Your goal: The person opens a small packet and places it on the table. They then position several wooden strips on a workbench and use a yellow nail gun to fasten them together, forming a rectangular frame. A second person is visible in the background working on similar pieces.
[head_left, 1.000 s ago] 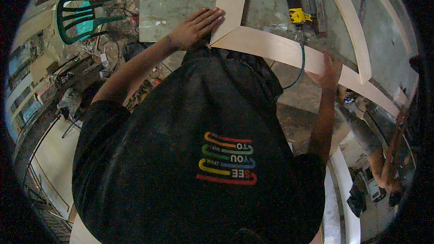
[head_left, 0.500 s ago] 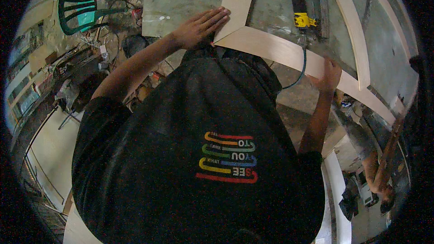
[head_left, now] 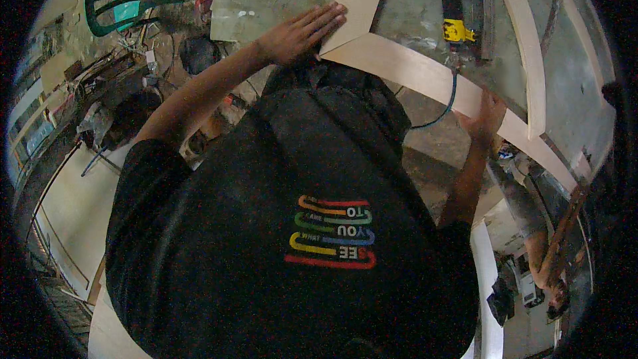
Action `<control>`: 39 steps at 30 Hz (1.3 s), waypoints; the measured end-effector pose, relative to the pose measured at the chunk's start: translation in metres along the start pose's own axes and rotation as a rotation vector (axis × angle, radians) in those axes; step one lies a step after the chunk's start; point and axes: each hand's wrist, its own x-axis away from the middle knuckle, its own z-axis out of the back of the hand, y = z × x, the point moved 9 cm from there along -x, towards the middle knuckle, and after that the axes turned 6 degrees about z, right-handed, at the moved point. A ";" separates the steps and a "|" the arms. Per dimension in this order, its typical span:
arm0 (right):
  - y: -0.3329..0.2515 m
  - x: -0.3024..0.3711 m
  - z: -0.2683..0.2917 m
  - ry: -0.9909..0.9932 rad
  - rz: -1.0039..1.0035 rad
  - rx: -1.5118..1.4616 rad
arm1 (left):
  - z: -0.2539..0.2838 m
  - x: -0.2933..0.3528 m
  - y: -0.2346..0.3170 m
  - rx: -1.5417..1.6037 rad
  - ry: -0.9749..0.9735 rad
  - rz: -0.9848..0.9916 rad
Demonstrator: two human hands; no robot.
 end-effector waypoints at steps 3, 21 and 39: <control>0.008 0.005 -0.007 0.037 0.030 0.061 | -0.008 0.011 0.004 0.003 0.020 0.128; -0.020 0.016 -0.019 -0.105 -0.011 -0.066 | -0.018 0.064 0.017 0.171 -0.040 0.282; -0.045 0.018 0.001 -0.015 -0.049 -0.100 | -0.016 0.096 0.025 -0.012 0.127 -0.012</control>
